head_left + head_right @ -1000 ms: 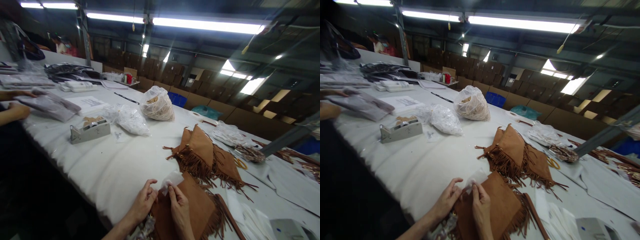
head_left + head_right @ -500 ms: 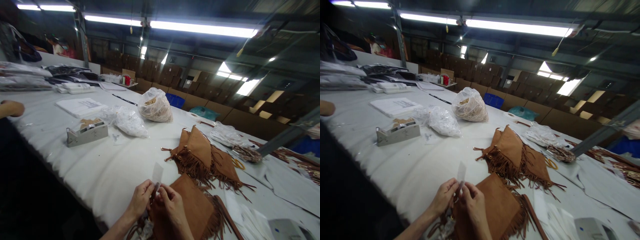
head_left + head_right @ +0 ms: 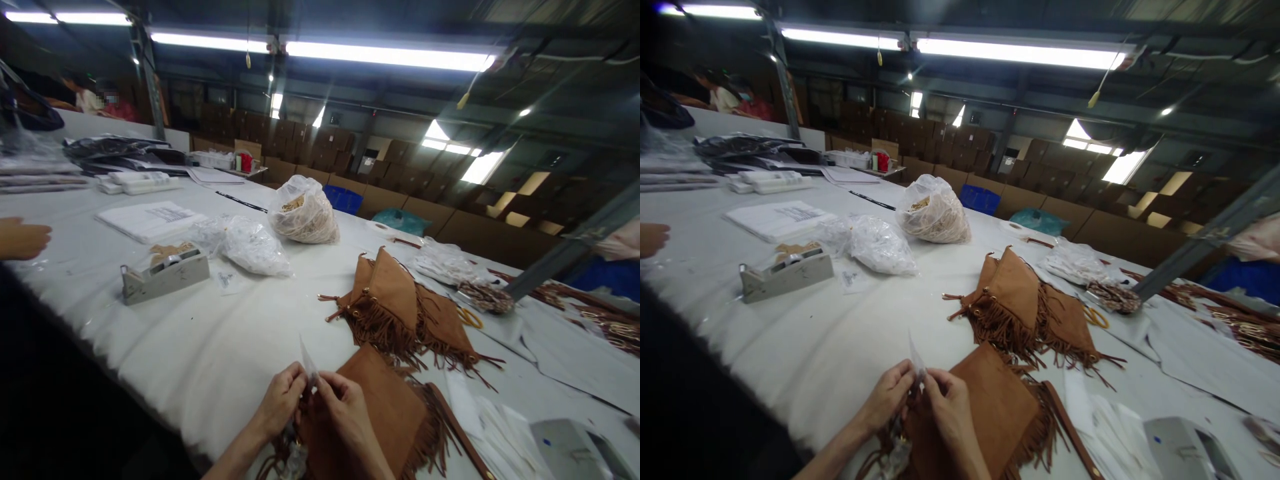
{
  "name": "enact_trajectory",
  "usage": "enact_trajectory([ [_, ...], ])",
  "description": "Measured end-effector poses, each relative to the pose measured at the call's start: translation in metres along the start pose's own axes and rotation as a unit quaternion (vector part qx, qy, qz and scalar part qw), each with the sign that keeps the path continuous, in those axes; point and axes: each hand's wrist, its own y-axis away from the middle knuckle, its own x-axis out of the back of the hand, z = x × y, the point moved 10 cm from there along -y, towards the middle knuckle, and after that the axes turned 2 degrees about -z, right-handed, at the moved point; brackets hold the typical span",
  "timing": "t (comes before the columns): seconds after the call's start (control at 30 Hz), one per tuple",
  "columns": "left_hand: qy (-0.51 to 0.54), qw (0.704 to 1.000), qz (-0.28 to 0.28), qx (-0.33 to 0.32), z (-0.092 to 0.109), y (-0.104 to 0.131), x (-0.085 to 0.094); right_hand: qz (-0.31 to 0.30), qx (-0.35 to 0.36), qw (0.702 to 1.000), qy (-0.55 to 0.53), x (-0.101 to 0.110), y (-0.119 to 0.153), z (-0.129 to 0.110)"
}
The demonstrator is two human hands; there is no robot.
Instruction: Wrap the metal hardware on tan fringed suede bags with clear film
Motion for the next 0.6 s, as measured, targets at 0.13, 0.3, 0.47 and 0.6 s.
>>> enact_trajectory([
  [0.13, 0.014, 1.0, 0.01, 0.0, 0.0, 0.001, 0.003, 0.008, 0.026, 0.999, 0.045, -0.007, 0.001, -0.004],
  [0.3, 0.067, 0.998, 0.01, 0.003, -0.003, 0.007, 0.004, 0.069, 0.114, 0.95, 0.282, -0.014, 0.014, -0.017],
  [0.47, 0.085, 0.996, 0.0, -0.003, -0.013, 0.009, 0.009, 0.081, 0.202, 0.851, 0.478, -0.031, 0.029, -0.019],
  [0.6, 0.163, 0.986, -0.029, -0.004, -0.016, 0.009, 0.004, 0.11, 0.273, 0.823, 0.485, -0.036, 0.043, -0.024],
])
